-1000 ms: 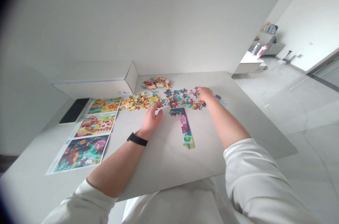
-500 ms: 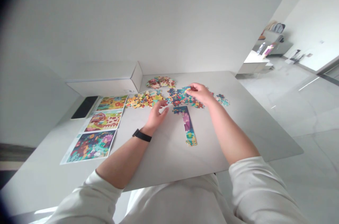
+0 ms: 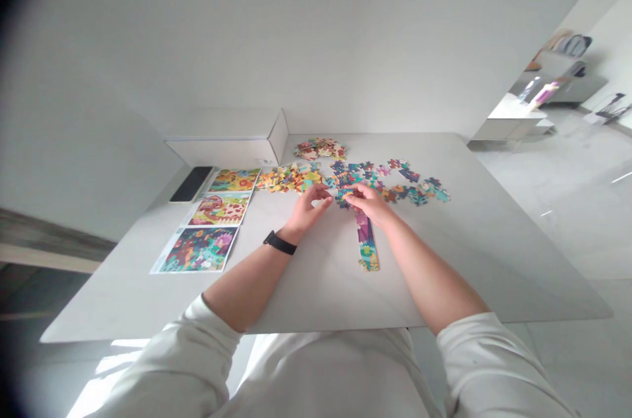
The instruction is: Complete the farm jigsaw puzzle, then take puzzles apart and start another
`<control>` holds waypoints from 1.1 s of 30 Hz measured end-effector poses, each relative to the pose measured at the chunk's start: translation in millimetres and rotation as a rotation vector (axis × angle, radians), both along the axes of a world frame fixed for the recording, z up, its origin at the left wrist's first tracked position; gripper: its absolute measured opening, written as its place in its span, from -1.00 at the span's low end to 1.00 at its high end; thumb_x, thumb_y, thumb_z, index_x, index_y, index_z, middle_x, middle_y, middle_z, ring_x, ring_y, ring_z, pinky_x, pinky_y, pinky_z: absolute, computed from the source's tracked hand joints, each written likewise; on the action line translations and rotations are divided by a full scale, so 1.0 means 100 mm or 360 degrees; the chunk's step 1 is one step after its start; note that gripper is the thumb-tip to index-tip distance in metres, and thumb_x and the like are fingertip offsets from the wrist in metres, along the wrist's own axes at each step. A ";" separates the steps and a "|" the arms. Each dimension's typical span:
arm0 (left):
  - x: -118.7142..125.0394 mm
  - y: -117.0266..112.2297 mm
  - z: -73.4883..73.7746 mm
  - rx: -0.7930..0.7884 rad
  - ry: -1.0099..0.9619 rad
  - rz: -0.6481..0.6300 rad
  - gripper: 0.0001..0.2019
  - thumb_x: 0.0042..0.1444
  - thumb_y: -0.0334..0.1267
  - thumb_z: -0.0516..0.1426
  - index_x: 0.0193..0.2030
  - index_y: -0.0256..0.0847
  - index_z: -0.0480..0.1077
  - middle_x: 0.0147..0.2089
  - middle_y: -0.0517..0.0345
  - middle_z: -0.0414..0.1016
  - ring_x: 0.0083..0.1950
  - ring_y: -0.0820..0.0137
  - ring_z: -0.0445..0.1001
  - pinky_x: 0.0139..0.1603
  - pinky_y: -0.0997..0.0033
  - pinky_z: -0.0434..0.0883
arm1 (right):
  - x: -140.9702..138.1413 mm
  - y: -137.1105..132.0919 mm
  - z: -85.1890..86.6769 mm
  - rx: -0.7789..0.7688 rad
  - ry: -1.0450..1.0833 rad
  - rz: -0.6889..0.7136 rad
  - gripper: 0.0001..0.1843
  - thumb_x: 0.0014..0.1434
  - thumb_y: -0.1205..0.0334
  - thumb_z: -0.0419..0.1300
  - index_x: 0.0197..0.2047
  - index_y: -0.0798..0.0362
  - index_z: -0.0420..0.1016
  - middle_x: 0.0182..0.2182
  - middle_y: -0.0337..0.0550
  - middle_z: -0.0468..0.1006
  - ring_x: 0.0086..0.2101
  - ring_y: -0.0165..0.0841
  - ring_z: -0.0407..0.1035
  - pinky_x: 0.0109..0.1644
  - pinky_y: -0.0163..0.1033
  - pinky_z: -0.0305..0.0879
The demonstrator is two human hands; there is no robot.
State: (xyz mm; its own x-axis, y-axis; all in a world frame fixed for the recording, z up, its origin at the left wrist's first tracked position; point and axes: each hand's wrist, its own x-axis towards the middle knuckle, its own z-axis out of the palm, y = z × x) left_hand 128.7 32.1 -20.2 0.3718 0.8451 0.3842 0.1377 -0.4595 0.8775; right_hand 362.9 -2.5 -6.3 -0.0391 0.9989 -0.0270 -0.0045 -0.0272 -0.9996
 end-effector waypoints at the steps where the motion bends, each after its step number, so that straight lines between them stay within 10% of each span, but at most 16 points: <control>1: 0.00 0.00 0.00 0.0008 -0.0003 -0.0004 -0.54 0.33 0.15 0.29 0.15 -0.15 0.45 -0.08 0.02 0.67 -0.02 0.27 0.65 0.14 0.21 0.52 | -0.02 -0.01 0.01 0.0011 -0.0015 0.0000 -0.43 -0.02 -0.15 0.56 -0.01 -0.05 0.62 -0.32 -0.24 0.58 -0.35 -0.35 0.41 -0.33 -0.27 0.31; 23: -0.01 0.02 0.01 -0.0057 0.0039 0.0052 -0.65 0.39 0.05 0.25 0.11 -0.15 0.43 -0.15 0.05 0.66 -0.06 0.27 0.67 0.04 0.24 0.55 | -0.10 -0.02 0.00 0.0160 -0.0221 0.0019 -0.52 0.04 -0.16 0.46 -0.13 -0.03 0.52 -0.33 -0.23 0.59 -0.38 -0.33 0.43 -0.34 -0.25 0.35; 33: 0.00 -0.08 0.12 0.0524 0.0306 0.0147 -0.58 0.30 -0.16 0.32 0.25 -0.10 0.39 0.28 -0.12 0.52 0.30 0.12 0.52 0.33 0.01 0.49 | -0.09 -0.03 0.01 0.0093 -0.0160 -0.0022 -0.51 0.04 -0.21 0.46 -0.13 -0.07 0.51 -0.37 -0.28 0.55 -0.42 -0.36 0.39 -0.39 -0.26 0.27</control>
